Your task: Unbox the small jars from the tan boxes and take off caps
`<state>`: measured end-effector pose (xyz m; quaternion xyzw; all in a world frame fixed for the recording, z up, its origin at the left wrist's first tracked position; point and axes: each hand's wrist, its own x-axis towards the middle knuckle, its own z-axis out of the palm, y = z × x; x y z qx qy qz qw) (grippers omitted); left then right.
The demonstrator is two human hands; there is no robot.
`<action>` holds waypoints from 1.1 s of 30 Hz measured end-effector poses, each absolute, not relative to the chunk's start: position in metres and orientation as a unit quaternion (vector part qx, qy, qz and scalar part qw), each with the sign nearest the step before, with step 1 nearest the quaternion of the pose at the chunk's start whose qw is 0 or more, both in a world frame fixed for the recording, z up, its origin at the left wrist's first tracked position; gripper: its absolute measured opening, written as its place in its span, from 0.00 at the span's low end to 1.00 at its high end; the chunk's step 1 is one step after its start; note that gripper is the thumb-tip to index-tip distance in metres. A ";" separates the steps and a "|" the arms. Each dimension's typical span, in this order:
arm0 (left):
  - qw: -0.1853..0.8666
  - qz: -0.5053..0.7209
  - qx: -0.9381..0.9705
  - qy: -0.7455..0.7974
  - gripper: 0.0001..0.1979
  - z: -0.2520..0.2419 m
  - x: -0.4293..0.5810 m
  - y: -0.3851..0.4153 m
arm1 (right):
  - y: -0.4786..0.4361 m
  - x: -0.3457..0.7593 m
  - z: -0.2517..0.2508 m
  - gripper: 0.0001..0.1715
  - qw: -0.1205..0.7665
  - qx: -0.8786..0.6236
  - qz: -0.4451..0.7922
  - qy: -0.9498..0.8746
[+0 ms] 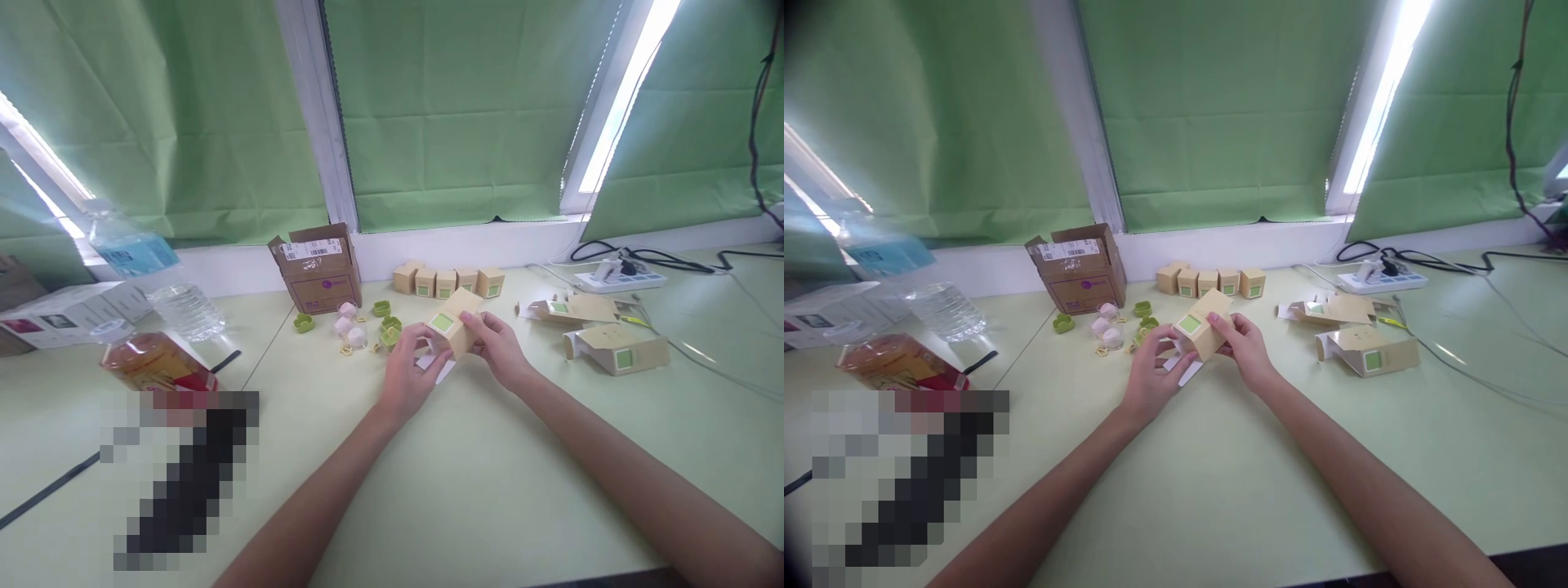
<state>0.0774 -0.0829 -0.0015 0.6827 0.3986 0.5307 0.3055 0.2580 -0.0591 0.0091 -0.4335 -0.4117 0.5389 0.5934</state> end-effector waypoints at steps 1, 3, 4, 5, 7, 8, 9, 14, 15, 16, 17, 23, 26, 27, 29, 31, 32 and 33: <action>0.254 0.514 0.712 0.405 0.12 -0.002 0.076 -0.083 | -0.059 0.257 0.008 0.25 0.594 -0.432 0.544 -0.405; 0.186 0.490 0.741 0.420 0.12 -0.002 0.074 -0.083 | -0.058 0.256 0.005 0.25 0.597 -0.429 0.545 -0.403; 0.170 0.482 0.745 0.429 0.14 -0.002 0.074 -0.082 | -0.058 0.256 0.004 0.25 0.601 -0.425 0.542 -0.405; 0.164 0.475 0.745 0.438 0.16 -0.003 0.074 -0.082 | -0.058 0.255 0.004 0.24 0.606 -0.422 0.538 -0.407; 0.178 0.466 0.742 0.448 0.15 -0.003 0.074 -0.080 | -0.059 0.254 0.003 0.24 0.614 -0.415 0.530 -0.413; 0.194 0.466 0.737 0.449 0.14 -0.004 0.074 -0.079 | -0.059 0.254 0.003 0.24 0.615 -0.412 0.528 -0.417; 0.210 0.469 0.730 0.450 0.13 -0.004 0.074 -0.078 | -0.060 0.254 0.003 0.24 0.613 -0.409 0.529 -0.421; 0.255 0.511 0.682 0.457 0.12 -0.003 0.074 -0.074 | -0.059 0.257 0.004 0.23 0.594 -0.407 0.537 -0.440; 0.265 0.518 0.670 0.461 0.11 -0.003 0.074 -0.074 | -0.058 0.259 0.004 0.22 0.587 -0.411 0.538 -0.443; 0.275 0.524 0.658 0.467 0.11 -0.003 0.074 -0.073 | -0.057 0.262 0.004 0.22 0.580 -0.415 0.540 -0.446; 0.284 0.527 0.647 0.472 0.11 -0.003 0.074 -0.073 | -0.056 0.264 0.004 0.23 0.574 -0.417 0.542 -0.451; 0.367 0.553 0.616 0.425 0.16 -0.004 0.074 -0.073 | -0.053 0.274 0.008 0.38 0.549 -0.399 0.561 -0.474; 0.428 0.560 0.596 0.385 0.20 -0.003 0.074 -0.073 | -0.053 0.278 0.009 0.34 0.518 -0.385 0.580 -0.498; 0.438 0.559 0.593 0.378 0.20 -0.002 0.075 -0.073 | -0.053 0.279 0.008 0.31 0.504 -0.383 0.586 -0.505; 0.446 0.557 0.595 0.370 0.21 -0.001 0.074 -0.074 | -0.053 0.281 0.006 0.27 0.483 -0.382 0.598 -0.513; 0.447 0.556 0.600 0.362 0.21 0.000 0.074 -0.074 | -0.052 0.283 0.004 0.27 0.481 -0.385 0.599 -0.512; 0.448 0.555 0.602 0.359 0.21 0.001 0.074 -0.074 | -0.051 0.283 0.003 0.28 0.488 -0.387 0.595 -0.508; 0.449 0.553 0.603 0.358 0.22 0.001 0.073 -0.074 | -0.050 0.283 0.003 0.28 0.496 -0.389 0.590 -0.505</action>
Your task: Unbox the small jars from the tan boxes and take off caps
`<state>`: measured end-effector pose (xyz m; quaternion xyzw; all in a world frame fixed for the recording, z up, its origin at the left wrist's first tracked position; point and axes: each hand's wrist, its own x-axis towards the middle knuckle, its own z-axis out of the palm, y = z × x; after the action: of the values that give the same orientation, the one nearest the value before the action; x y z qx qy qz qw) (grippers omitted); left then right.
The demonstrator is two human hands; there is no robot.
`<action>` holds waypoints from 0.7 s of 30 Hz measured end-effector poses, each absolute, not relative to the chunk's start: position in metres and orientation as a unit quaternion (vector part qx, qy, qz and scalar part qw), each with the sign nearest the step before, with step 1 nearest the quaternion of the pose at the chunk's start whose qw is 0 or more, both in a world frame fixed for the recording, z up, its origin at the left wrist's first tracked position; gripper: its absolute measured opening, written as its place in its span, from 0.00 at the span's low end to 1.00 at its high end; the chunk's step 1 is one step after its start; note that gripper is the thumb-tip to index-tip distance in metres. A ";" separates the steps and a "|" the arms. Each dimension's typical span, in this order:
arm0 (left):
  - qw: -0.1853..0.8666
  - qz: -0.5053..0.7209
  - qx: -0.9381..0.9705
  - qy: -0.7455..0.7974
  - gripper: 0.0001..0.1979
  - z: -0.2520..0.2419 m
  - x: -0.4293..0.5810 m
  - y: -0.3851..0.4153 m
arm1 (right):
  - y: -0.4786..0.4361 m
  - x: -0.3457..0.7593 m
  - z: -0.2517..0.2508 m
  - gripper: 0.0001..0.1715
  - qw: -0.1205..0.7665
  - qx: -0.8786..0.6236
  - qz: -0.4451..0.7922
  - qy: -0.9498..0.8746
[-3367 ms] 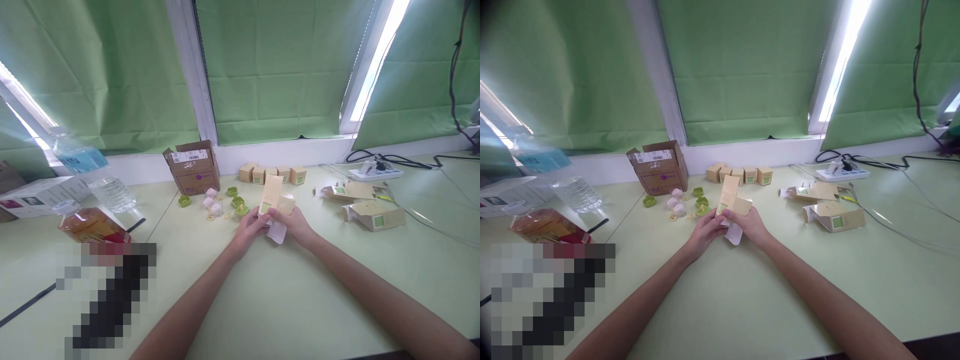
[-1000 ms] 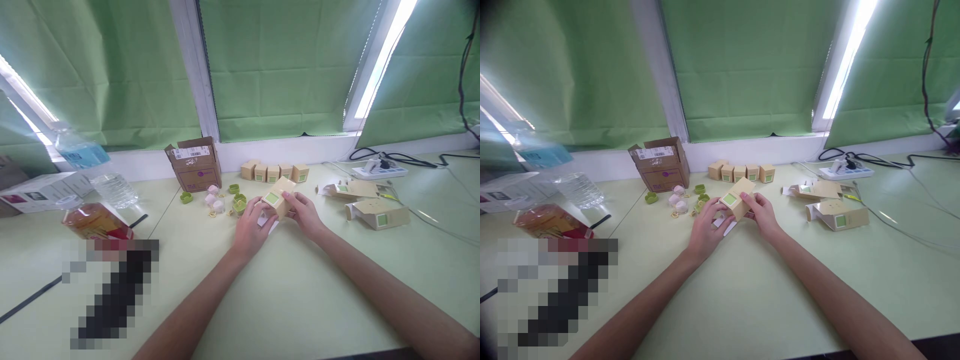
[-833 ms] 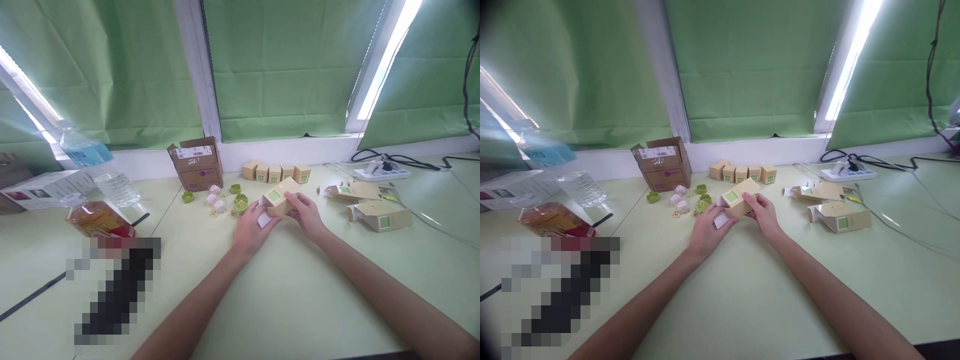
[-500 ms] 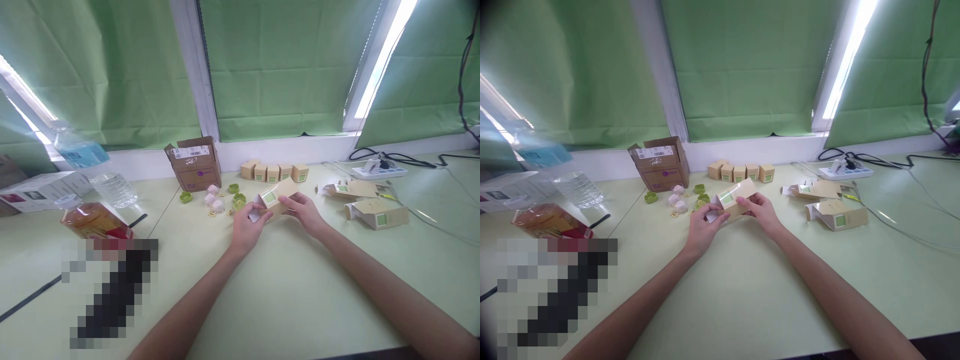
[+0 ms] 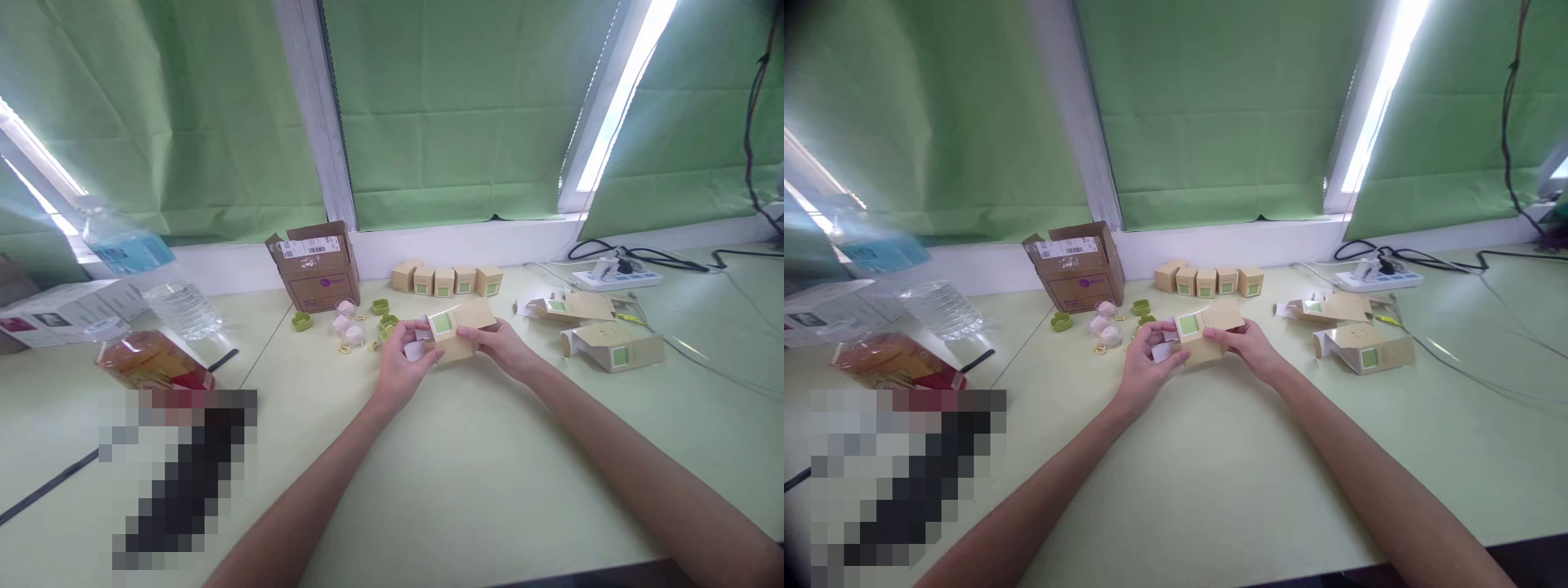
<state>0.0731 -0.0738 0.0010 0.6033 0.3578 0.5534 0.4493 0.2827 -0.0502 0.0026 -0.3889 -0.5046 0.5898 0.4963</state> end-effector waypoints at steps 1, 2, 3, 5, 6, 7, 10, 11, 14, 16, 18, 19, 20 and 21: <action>0.450 0.551 0.605 0.357 0.23 0.001 0.073 -0.074 | -0.050 0.282 0.002 0.29 0.503 -0.391 0.584 -0.502; 0.449 0.548 0.608 0.359 0.24 0.001 0.072 -0.073 | -0.049 0.282 0.001 0.29 0.508 -0.393 0.579 -0.501; 0.445 0.545 0.612 0.361 0.25 0.000 0.071 -0.073 | -0.048 0.281 0.000 0.29 0.511 -0.395 0.575 -0.502; 0.429 0.543 0.621 0.369 0.28 -0.001 0.070 -0.072 | -0.047 0.280 -0.001 0.29 0.512 -0.394 0.568 -0.510; 0.421 0.543 0.624 0.372 0.31 -0.001 0.070 -0.071 | -0.047 0.280 -0.002 0.29 0.514 -0.394 0.563 -0.514; 0.417 0.543 0.626 0.374 0.34 -0.001 0.069 -0.070 | -0.046 0.281 -0.002 0.29 0.517 -0.394 0.557 -0.517; 0.438 0.536 0.615 0.377 0.40 -0.001 0.070 -0.070 | -0.045 0.282 -0.003 0.30 0.524 -0.410 0.536 -0.520; 0.452 0.530 0.609 0.379 0.39 -0.001 0.070 -0.070 | -0.046 0.281 -0.003 0.30 0.524 -0.418 0.529 -0.520; 0.499 0.495 0.598 0.384 0.28 -0.001 0.071 -0.069 | -0.048 0.278 -0.002 0.30 0.513 -0.432 0.520 -0.530; 0.520 0.482 0.588 0.389 0.24 -0.003 0.070 -0.067 | -0.051 0.275 -0.001 0.30 0.508 -0.430 0.519 -0.537; 0.528 0.487 0.573 0.395 0.23 -0.004 0.069 -0.065 | -0.053 0.273 0.000 0.29 0.501 -0.421 0.530 -0.539; 0.529 0.491 0.566 0.398 0.23 -0.005 0.068 -0.064 | -0.053 0.273 0.000 0.29 0.496 -0.417 0.539 -0.538; 0.530 0.493 0.563 0.399 0.23 -0.005 0.067 -0.063 | -0.053 0.274 0.001 0.29 0.489 -0.415 0.549 -0.536; 0.532 0.490 0.564 0.398 0.23 -0.006 0.066 -0.063 | -0.053 0.275 0.001 0.29 0.480 -0.416 0.558 -0.535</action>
<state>0.0658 -0.0627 -0.0056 0.5637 0.3983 0.4904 0.5321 0.2755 -0.0527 0.0009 -0.4157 -0.5348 0.5576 0.4799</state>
